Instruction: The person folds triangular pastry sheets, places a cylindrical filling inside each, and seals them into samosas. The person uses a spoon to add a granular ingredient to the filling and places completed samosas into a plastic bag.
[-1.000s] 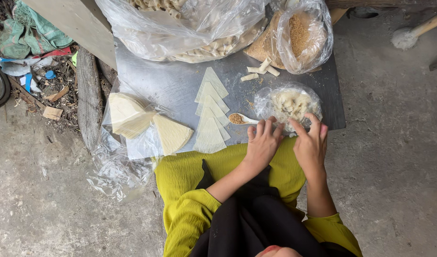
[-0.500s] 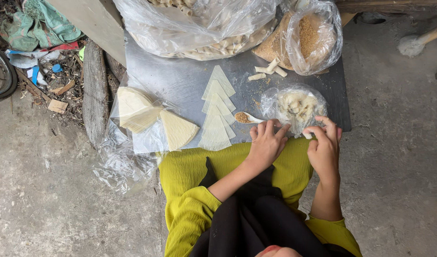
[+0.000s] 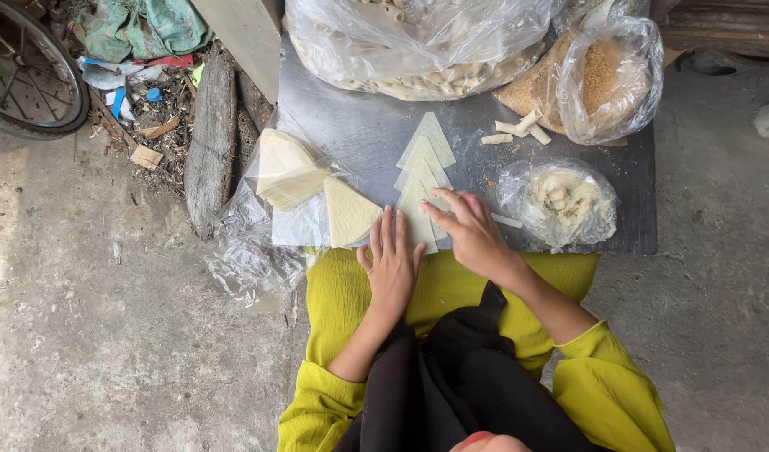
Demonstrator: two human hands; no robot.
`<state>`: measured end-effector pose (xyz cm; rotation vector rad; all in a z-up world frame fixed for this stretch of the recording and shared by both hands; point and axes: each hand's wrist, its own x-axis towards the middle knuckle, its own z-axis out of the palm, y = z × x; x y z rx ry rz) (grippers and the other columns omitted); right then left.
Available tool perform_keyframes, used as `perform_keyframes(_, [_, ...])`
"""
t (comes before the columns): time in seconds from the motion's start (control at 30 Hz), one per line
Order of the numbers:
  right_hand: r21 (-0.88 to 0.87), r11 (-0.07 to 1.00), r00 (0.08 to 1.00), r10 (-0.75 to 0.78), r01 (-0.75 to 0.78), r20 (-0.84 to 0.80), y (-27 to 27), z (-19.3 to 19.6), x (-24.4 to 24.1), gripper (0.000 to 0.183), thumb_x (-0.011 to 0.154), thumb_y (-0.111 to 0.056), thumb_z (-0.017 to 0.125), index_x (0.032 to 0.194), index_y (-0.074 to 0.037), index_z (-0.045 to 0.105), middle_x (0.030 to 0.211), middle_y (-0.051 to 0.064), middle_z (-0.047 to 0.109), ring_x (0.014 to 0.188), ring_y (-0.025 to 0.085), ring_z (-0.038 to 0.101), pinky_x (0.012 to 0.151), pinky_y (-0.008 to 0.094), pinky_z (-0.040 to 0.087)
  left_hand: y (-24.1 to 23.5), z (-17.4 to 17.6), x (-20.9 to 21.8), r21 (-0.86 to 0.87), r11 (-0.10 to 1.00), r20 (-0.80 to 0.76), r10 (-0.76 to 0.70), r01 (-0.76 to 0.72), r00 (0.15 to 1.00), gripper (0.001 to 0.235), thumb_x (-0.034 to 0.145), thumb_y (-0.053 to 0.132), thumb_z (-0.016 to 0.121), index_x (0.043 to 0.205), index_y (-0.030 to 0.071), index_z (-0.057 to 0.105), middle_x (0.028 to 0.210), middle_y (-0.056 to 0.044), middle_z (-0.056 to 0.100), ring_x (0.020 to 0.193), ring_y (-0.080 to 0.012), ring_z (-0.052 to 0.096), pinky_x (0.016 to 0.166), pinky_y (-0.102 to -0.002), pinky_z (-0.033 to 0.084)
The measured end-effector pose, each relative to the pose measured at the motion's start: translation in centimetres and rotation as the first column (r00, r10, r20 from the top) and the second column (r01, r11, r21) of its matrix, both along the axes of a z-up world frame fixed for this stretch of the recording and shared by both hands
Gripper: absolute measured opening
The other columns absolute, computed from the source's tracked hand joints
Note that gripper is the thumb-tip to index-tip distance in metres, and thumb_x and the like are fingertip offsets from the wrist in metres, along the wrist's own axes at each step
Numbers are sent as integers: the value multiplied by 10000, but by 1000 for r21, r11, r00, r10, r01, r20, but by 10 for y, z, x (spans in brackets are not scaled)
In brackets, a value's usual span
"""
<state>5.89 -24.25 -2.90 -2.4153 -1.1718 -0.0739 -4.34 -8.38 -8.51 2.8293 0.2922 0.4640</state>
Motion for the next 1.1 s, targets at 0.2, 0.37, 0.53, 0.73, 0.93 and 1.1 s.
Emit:
perform_keyframes(0.2, [-476,869,906,88,134,415,24,-19,-2,703,868,-222,587,1561,-215,472,1602,160,355,1377,374,411,1114,587,319,-4,-30,7,273,958,23,86,-89,996,738,1050,568,441,1558,33,438,1670,-91,356,1532,-230,317,1180,-517,44])
perform_keyframes(0.37, [-511,833,873,73,213,483,26,-14,37,665,906,-196,588,1549,-306,455,1640,118,331,1407,357,421,1128,566,312,-6,-32,5,301,949,18,91,-92,996,735,1049,563,445,1543,20,460,1669,-98,359,1528,-239,315,1182,-521,26])
perform_keyframes(0.53, [-439,892,925,71,109,374,15,-10,30,746,907,-109,577,1588,-369,420,1688,127,287,1436,359,408,1159,540,320,-5,-28,4,287,953,35,92,-98,995,736,1042,566,445,1544,28,460,1666,-88,362,1527,-236,306,1178,-527,35])
perform_keyframes(0.73, [-694,684,861,193,226,471,26,-21,5,791,941,-263,559,1650,-338,217,1688,149,206,1440,366,358,1141,596,289,-4,-29,6,296,950,45,89,-98,995,741,1041,576,447,1545,33,462,1658,-83,372,1511,-233,315,1165,-513,72])
perform_keyframes(0.93, [-732,628,869,176,263,463,39,-13,45,831,907,-256,578,1651,-334,218,1687,138,196,1452,379,325,1131,599,275,-4,-31,5,282,955,50,83,-93,995,741,1040,575,460,1536,24,476,1654,-93,383,1498,-232,327,1157,-495,94])
perform_keyframes(1.1, [-410,897,986,-137,165,96,35,-6,90,813,831,45,570,1559,-289,433,1661,129,307,1434,388,331,1151,556,284,-1,-29,4,93,994,62,57,-62,996,778,1002,569,529,1541,13,455,1648,-84,364,1484,-233,333,1130,-490,143])
